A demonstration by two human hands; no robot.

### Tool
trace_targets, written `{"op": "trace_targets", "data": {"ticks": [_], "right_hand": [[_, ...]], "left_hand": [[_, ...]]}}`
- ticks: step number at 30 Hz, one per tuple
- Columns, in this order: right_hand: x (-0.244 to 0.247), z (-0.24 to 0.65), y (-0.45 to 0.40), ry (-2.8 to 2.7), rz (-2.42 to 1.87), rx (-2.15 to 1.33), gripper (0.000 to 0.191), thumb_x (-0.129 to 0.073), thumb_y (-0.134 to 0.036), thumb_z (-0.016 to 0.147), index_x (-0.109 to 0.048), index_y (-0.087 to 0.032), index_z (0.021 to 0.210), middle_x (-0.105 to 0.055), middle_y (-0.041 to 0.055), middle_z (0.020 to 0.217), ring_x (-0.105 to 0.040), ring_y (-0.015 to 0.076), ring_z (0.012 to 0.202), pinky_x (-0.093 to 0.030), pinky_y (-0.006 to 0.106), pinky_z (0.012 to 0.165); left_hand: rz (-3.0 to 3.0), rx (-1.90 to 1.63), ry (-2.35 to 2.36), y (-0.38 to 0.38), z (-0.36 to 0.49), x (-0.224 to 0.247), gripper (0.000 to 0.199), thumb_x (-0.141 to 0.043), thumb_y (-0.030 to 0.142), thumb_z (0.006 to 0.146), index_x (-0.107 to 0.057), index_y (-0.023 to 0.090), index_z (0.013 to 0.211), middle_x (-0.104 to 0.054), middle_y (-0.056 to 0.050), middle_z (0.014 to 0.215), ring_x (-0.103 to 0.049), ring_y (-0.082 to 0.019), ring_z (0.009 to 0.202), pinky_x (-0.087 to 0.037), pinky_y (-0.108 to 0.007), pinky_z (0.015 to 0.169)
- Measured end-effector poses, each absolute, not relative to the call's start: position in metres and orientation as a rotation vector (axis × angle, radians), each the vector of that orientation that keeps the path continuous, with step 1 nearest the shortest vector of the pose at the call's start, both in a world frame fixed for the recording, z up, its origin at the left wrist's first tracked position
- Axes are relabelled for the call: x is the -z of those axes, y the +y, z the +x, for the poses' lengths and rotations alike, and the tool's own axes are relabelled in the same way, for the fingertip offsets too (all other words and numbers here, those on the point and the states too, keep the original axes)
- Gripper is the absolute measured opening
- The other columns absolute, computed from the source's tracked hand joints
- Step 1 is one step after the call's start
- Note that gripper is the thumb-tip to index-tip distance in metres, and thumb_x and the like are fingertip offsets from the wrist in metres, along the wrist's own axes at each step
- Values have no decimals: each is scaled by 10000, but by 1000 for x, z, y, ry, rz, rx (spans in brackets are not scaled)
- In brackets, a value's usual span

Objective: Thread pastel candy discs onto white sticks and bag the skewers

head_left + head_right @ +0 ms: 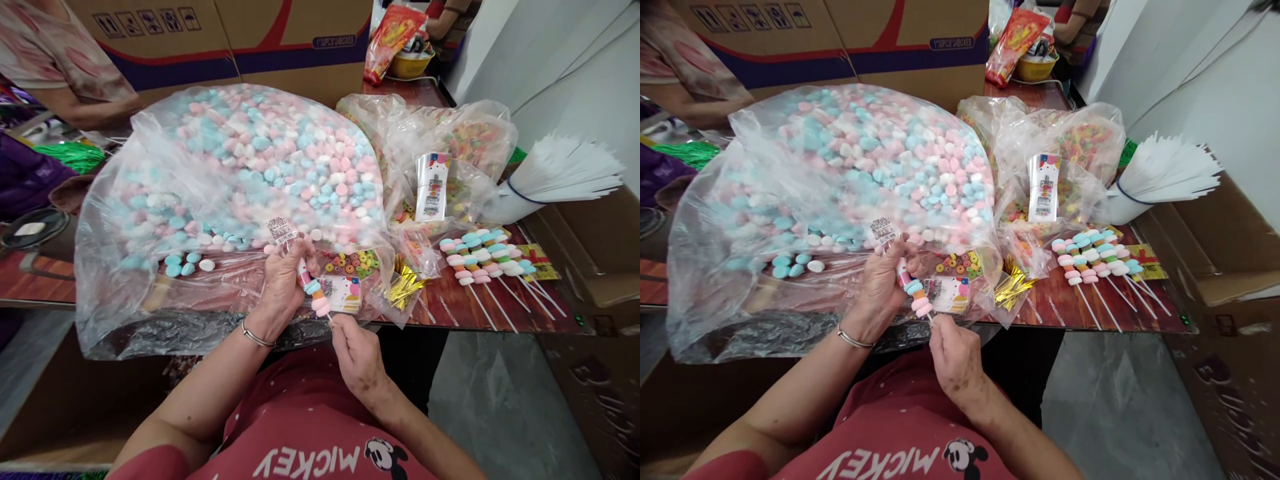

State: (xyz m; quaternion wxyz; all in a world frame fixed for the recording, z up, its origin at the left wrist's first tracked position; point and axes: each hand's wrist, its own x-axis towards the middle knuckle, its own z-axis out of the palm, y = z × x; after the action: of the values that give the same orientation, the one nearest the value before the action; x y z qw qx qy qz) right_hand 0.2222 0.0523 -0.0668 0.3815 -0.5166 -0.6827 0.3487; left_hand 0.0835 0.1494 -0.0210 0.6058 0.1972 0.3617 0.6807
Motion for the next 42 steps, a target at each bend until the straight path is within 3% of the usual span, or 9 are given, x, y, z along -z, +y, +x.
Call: {"op": "trace_targets", "data": {"ticks": [4,7,14,20,26,29,32,37,42], "right_hand": [[62,219,55,-966,-1176,-1684,230,-532,-404,867,-555,-194,778,-300,-104,476,-214,58,402,-192,214,409],[59,211,55,-694,-1073,-1865,232,-575,-424,817,-529,-203,760,-260,-127,460,-150,45,376,-152,205,383],[64,221,54,-1552,-1371,-861,145,-523,-295,843,-621,-200,793,-551,-2,593,-466,110,526,-369,240,541],[62,235,55,-1703,-1286,-778,200,-454,-232,919,-618,-198,809,-506,-40,548,-445,87,463,-353,206,485],[67,229,54,-1851,-1264,-557,210,-452,-189,920,-632,-190,812,-564,-18,561,-480,98,480,-360,227,513],[72,226,53,-1939,-1273,-279,215,-454,-163,914,-656,-192,844,-584,3,560,-501,120,511,-355,263,552],[73,223,53,-1953,-1278,-244,210,-457,-161,919,-664,-192,900,-580,8,563,-502,128,526,-354,275,562],[69,216,55,-1646,-1337,-807,209,-464,-269,909,-632,-194,810,-518,-17,560,-431,104,501,-341,249,528],[65,199,64,-886,-1180,-1577,241,-528,-417,846,-558,-195,758,-322,-99,472,-241,60,407,-189,202,392]], "left_hand": [[499,-1506,816,145,86,29,397,-873,372,612,-613,148,813,-575,46,574,-467,-53,408,-397,-176,398],[463,-1479,796,138,93,31,383,-870,369,616,-572,147,712,-527,55,552,-461,-50,426,-393,-171,411],[495,-1474,823,122,100,30,387,-844,446,634,-615,171,781,-656,-6,690,-661,-164,685,-519,-256,598],[514,-1526,790,147,65,23,594,-778,665,583,-672,153,865,-741,-111,903,-692,-276,962,-551,-378,831],[361,-1562,773,162,61,17,435,-886,427,559,-651,148,795,-693,-12,707,-689,-171,720,-579,-303,714],[357,-1508,784,160,69,16,326,-873,286,616,-613,153,762,-539,73,536,-540,-74,469,-517,-215,516],[367,-1469,747,157,77,19,308,-852,261,658,-568,157,718,-453,93,509,-420,-33,395,-419,-163,406],[380,-1454,693,149,87,27,347,-860,307,652,-563,156,749,-483,76,564,-387,-18,400,-371,-147,377],[420,-1445,718,131,107,28,368,-863,323,640,-564,150,765,-493,74,553,-386,-22,397,-378,-156,395]]}}
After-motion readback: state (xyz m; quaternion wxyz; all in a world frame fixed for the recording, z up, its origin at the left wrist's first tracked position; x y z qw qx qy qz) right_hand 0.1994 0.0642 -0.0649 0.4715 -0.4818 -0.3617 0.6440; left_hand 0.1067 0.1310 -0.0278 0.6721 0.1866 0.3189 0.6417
